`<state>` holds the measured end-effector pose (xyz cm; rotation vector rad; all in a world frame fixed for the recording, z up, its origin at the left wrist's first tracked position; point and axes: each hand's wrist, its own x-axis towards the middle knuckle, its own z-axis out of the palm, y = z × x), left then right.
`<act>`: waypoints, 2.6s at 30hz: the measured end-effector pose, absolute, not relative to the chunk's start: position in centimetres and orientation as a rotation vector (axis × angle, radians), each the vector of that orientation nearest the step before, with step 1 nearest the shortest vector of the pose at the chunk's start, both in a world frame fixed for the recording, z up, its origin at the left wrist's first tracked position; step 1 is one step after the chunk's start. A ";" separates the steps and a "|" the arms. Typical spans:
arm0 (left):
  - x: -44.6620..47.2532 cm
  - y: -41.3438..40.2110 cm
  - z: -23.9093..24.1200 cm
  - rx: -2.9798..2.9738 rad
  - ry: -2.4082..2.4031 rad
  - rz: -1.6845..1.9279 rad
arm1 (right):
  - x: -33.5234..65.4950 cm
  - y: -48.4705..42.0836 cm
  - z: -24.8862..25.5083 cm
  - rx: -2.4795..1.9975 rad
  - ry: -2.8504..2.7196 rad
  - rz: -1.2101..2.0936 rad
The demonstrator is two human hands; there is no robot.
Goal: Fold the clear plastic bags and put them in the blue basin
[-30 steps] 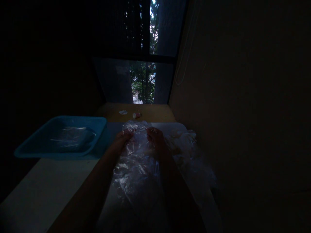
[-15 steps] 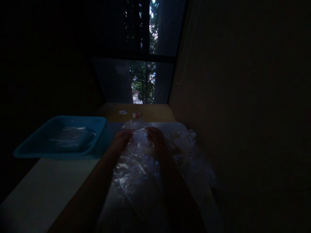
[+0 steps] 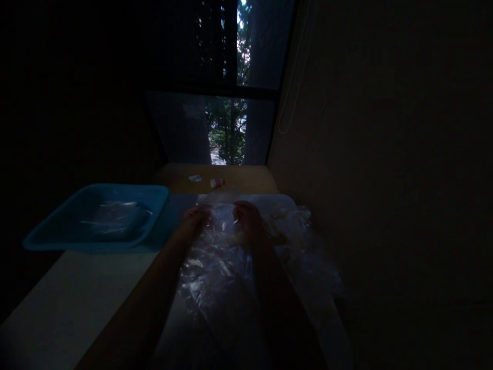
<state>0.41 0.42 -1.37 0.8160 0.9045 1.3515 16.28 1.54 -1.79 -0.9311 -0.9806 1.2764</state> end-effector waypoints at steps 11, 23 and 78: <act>0.4 0.6 -1.4 0.832 0.887 1.354 | 16.3 1.3 -1.7 -0.907 -0.853 1.368; 0.5 0.1 -1.3 0.844 0.908 1.325 | 16.1 1.3 -1.6 -0.875 -0.900 1.358; 0.4 0.7 -2.3 0.916 0.931 1.300 | 16.3 0.9 -1.6 -0.870 -0.939 1.327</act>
